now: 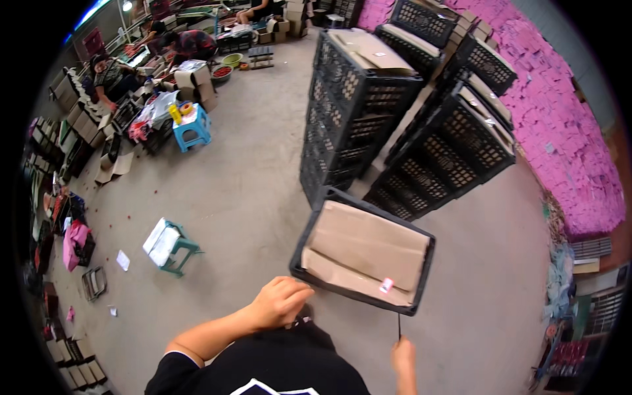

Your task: The person peels labels from a sheet and sticks them onto their pants, then places a liner into a plastic crate, puts a box of cherries inside, and seals the liner with a label before moving the crate.

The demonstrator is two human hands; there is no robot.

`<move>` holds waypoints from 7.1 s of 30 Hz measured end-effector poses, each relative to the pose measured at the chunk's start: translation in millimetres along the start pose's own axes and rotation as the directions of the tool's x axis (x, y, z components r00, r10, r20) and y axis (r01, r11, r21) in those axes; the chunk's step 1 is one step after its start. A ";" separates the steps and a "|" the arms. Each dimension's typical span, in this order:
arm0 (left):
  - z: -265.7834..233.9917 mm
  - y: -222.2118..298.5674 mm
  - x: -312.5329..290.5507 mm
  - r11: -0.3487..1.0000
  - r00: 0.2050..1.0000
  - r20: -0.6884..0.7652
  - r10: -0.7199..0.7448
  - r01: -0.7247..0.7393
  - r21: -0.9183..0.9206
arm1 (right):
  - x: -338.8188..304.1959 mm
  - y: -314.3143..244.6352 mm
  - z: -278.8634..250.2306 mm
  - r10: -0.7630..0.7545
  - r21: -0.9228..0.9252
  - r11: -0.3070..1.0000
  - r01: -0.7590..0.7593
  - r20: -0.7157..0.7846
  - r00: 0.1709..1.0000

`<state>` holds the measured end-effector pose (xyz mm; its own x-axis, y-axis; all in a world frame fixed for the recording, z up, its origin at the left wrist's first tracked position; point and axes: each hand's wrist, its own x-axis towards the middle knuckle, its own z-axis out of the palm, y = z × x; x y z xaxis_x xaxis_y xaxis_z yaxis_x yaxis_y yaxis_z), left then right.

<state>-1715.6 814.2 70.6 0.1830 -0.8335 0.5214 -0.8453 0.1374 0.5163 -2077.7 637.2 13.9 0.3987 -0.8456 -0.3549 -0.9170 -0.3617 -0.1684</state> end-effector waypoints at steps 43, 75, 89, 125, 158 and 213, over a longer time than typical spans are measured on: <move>-258.6 -818.1 283.0 0.876 0.803 0.365 -0.471 0.380 0.297 | 788.5 -704.5 -474.4 -0.747 -0.406 0.659 0.633 -0.256 0.614; -371.7 -1463.7 464.9 -0.241 -0.265 -0.189 -0.945 0.960 -0.140 | 1301.7 -1745.2 -73.2 -0.849 0.159 -0.103 0.982 0.500 -0.169; -242.2 -1817.5 299.8 -0.027 -0.885 0.188 -0.425 -0.196 -0.980 | 1301.8 -2115.2 438.8 -0.233 0.094 0.825 0.558 0.955 0.183; -51.5 -1982.1 295.3 0.974 -0.918 0.386 0.089 0.000 -0.225 | 1443.8 -2094.5 571.2 -0.324 0.399 0.253 0.881 0.893 -0.312; -48.8 -1867.2 659.5 0.875 -0.827 0.297 0.478 0.417 -0.247 | 1347.4 -1962.6 433.8 0.577 0.549 0.362 0.753 0.503 -0.644; -158.1 -1847.9 614.4 -0.264 -0.843 -0.268 0.467 0.156 -0.952 | 1253.8 -1912.0 328.2 0.904 0.760 -0.057 -0.647 -0.236 -0.357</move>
<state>38.2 132.8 -455.8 -0.4148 0.9098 -0.0163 0.7293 0.3431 0.5919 180.0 397.2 -410.9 -0.9744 -0.1172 0.1920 -0.1948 0.8664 -0.4598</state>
